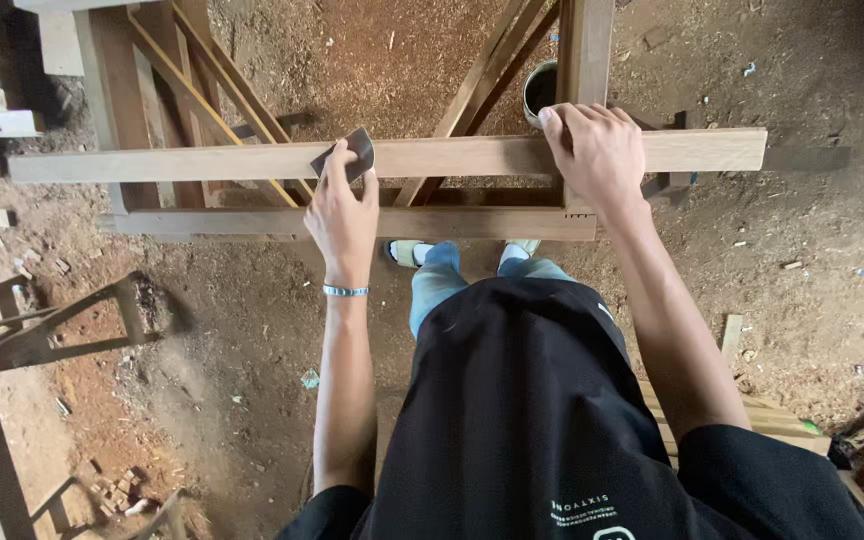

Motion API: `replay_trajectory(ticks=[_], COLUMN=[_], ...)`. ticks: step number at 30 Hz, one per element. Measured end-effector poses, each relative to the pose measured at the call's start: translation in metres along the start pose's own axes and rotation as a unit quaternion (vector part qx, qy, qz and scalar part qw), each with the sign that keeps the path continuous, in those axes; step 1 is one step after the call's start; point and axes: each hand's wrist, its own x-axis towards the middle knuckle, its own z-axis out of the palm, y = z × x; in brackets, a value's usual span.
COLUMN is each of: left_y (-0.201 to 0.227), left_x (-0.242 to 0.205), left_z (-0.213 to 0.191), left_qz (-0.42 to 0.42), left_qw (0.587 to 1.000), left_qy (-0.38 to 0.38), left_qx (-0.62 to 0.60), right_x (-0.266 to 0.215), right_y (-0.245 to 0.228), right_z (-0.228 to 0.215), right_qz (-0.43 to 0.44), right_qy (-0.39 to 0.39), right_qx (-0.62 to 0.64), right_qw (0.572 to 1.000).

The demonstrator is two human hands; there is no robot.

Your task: The person sands several wooden planks by hand using a small piece of sandpaper, rubbing the surface and edges before moving each plank aside.

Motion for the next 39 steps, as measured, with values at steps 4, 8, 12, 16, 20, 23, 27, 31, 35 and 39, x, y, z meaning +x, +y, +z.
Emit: replay_trajectory(ticks=[4, 8, 12, 16, 20, 23, 27, 31, 35, 39], left_y=[0.010, 0.025, 0.073, 0.113, 0.091, 0.045, 0.006, 0.037, 0.089, 0.054], left_x=[0.009, 0.012, -0.024, -0.051, -0.057, -0.048, -0.038, -0.048, -0.062, -0.055], left_z=[-0.007, -0.009, 0.001, 0.026, 0.023, 0.013, 0.022, 0.054, 0.061, 0.034], left_qz=[0.086, 0.073, 0.281, 0.384, 0.344, 0.288, 0.260, 0.310, 0.323, 0.301], left_qw=[0.990, 0.988, 0.956, 0.921, 0.936, 0.957, 0.963, 0.946, 0.945, 0.953], left_qy=[0.053, 0.006, 0.078, 0.051, 0.013, 0.032, 0.054, 0.063, 0.032, 0.023], left_qx=[0.098, 0.133, -0.007, -0.043, -0.076, 0.002, 0.051, 0.068, -0.026, -0.018], right_x=[0.002, -0.001, 0.003, 0.001, -0.003, -0.002, -0.003, 0.004, -0.001, 0.002], right_y=[0.003, 0.004, 0.003, 0.003, 0.002, 0.002, 0.002, 0.012, 0.011, 0.002], right_z=[0.004, 0.007, 0.003, 0.006, 0.002, -0.006, -0.003, 0.006, 0.007, 0.002], right_qz=[-0.010, -0.009, -0.025, -0.027, -0.046, -0.038, -0.053, -0.049, -0.051, -0.040], right_qy=[0.016, 0.006, 0.030, 0.045, 0.061, 0.052, 0.067, 0.018, 0.005, -0.020], right_qx=[-0.010, -0.003, 0.009, 0.016, 0.008, 0.024, 0.015, 0.010, -0.004, -0.013], right_qw=[1.000, 1.000, 0.999, 0.999, 0.997, 0.998, 0.996, 0.999, 0.999, 0.999])
